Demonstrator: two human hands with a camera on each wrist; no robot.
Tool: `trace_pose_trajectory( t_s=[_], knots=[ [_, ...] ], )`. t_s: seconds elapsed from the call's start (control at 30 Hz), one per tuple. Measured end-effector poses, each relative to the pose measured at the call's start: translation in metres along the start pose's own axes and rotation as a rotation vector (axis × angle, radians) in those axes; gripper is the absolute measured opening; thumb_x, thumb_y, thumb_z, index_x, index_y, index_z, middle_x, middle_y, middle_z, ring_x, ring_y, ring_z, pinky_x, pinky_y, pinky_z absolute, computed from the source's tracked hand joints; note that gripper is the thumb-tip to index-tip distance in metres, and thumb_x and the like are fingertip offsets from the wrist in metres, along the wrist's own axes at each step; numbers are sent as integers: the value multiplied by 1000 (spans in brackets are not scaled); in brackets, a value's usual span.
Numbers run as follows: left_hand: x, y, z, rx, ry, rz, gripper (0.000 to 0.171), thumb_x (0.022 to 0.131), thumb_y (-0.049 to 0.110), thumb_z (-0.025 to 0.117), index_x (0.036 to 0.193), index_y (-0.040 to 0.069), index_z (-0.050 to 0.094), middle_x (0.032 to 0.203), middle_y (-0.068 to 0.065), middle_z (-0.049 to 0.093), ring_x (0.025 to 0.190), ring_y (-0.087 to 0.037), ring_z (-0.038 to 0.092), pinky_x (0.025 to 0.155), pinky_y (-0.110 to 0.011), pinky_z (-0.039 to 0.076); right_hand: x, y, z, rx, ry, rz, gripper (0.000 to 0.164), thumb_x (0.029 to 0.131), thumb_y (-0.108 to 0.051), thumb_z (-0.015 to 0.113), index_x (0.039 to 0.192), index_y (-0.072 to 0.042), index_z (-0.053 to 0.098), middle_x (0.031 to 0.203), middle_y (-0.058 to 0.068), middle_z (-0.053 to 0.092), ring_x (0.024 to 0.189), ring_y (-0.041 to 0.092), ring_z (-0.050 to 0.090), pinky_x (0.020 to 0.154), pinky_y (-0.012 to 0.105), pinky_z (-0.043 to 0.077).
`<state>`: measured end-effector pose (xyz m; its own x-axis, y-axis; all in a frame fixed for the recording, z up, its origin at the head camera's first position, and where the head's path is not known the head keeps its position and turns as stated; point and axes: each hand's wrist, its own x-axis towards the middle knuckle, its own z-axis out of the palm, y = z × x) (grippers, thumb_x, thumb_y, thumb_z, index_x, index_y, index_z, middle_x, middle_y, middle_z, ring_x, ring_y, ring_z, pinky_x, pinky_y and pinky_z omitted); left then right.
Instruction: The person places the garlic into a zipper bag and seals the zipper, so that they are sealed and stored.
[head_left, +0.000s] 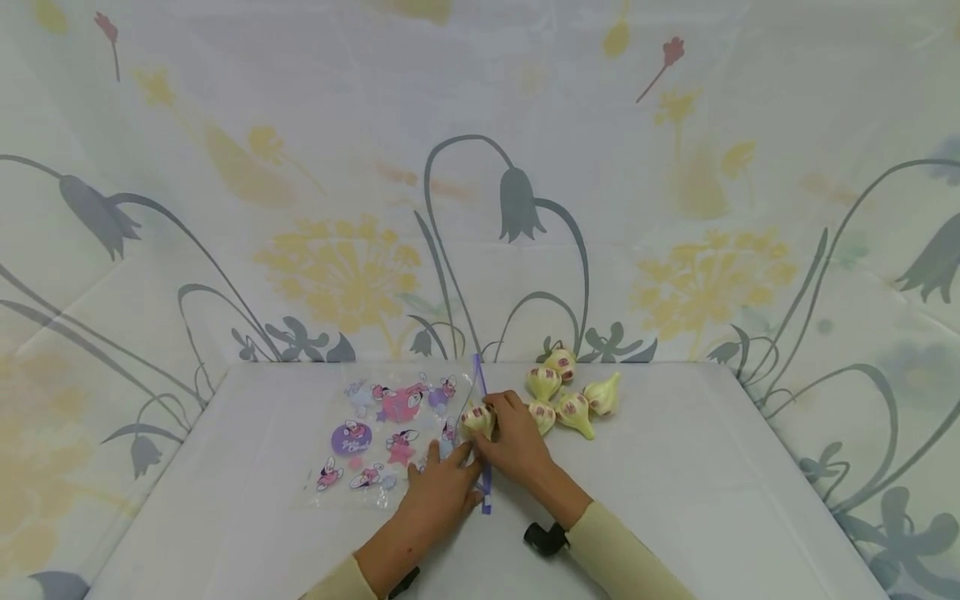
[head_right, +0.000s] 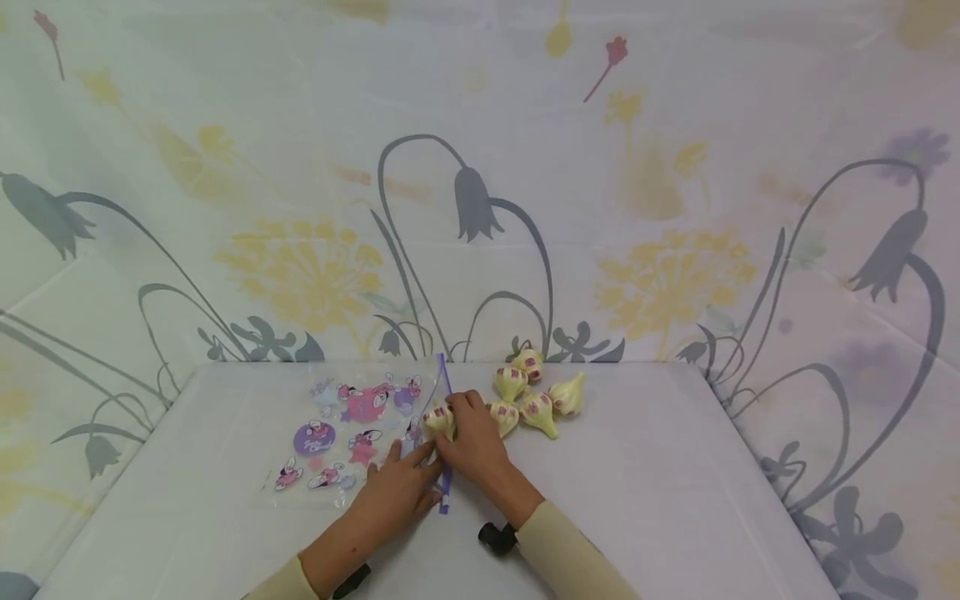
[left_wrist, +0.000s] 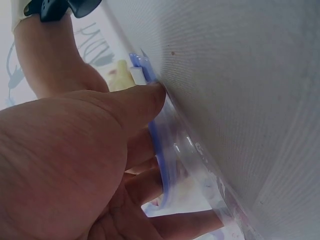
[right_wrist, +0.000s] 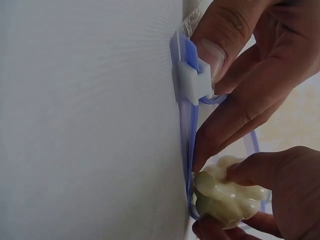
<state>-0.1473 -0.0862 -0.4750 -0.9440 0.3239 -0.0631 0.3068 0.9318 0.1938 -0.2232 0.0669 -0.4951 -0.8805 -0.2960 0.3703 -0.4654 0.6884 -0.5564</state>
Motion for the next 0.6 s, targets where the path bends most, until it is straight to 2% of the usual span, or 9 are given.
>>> trace_pose_trajectory(
  t_s=[0.3, 0.6],
  knots=[
    [2, 2, 1, 37, 3, -9, 53, 97, 40, 76, 146, 23, 67, 158, -4, 55, 140, -58, 48, 95, -81, 47, 9, 1, 7, 33, 7, 28, 42, 87, -12, 88, 121, 0, 66, 114, 14, 66, 86, 17, 63, 73, 30, 58],
    [2, 1, 10, 66, 61, 23, 48, 93, 40, 77, 138, 24, 72, 153, -3, 59, 136, -54, 52, 87, -81, 51, 22, 2, 12, 22, -17, 40, 41, 91, -14, 85, 126, 1, 69, 112, 12, 71, 84, 17, 64, 72, 31, 55]
  ],
)
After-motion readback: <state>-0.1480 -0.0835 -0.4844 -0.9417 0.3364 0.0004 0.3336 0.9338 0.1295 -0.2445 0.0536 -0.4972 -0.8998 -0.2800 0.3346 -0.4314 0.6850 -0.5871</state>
